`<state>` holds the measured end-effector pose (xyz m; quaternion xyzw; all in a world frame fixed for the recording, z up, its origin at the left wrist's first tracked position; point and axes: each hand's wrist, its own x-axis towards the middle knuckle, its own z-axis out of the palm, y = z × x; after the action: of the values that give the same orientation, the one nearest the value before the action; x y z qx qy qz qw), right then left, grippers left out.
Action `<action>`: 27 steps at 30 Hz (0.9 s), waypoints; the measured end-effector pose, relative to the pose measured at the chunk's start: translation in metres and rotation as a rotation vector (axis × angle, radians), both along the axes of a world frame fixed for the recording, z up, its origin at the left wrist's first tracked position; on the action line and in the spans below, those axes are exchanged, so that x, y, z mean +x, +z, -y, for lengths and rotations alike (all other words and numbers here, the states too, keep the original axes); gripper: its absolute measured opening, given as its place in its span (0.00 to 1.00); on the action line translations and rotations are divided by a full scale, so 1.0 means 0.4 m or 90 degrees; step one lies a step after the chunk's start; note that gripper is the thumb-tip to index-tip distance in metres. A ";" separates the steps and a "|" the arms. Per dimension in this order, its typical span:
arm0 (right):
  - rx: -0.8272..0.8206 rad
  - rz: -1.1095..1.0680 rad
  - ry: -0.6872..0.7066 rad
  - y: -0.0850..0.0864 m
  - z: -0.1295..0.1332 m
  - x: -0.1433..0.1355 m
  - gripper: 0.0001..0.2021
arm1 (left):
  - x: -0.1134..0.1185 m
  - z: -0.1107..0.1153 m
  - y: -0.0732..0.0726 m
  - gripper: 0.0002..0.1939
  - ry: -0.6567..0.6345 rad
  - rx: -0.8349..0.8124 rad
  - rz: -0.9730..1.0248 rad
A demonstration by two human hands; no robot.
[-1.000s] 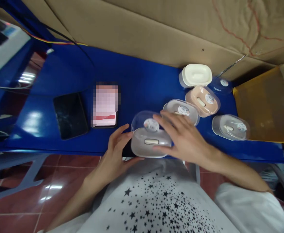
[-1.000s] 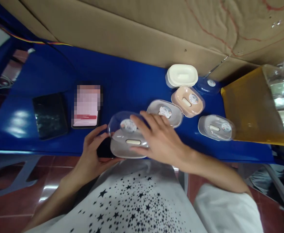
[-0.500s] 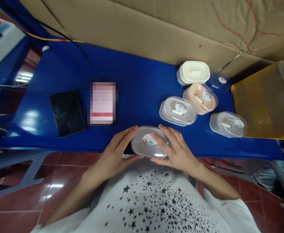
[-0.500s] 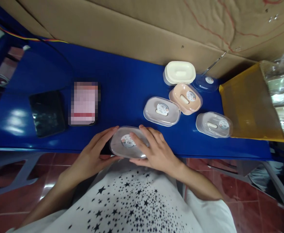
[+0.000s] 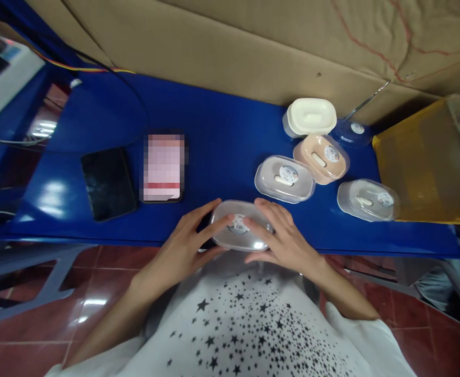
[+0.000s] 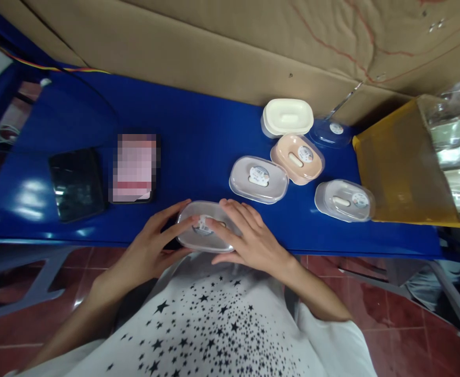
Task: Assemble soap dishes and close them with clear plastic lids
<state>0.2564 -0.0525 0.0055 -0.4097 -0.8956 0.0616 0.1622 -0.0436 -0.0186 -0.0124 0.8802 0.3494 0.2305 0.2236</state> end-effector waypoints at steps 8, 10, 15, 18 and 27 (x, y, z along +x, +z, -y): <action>0.047 -0.119 -0.228 -0.006 0.046 0.123 0.36 | 0.082 -0.075 0.023 0.38 0.231 0.151 -0.090; 0.061 -0.131 -0.265 -0.013 0.059 0.143 0.32 | 0.105 -0.110 0.036 0.36 0.252 0.158 -0.127; 0.073 -0.158 -0.295 -0.031 0.075 0.160 0.29 | 0.090 -0.178 0.091 0.38 0.263 0.081 -0.128; 0.075 -0.159 -0.292 -0.032 0.075 0.157 0.28 | 0.023 -0.184 0.127 0.38 0.465 0.101 -0.145; 0.067 -0.160 -0.257 -0.033 0.060 0.160 0.25 | -0.119 -0.153 0.160 0.49 0.733 -0.111 -0.323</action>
<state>0.3205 -0.0765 -0.0079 -0.5604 -0.7705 0.0318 0.3021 -0.0912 0.0425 0.0517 0.5569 0.8265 0.0689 0.0450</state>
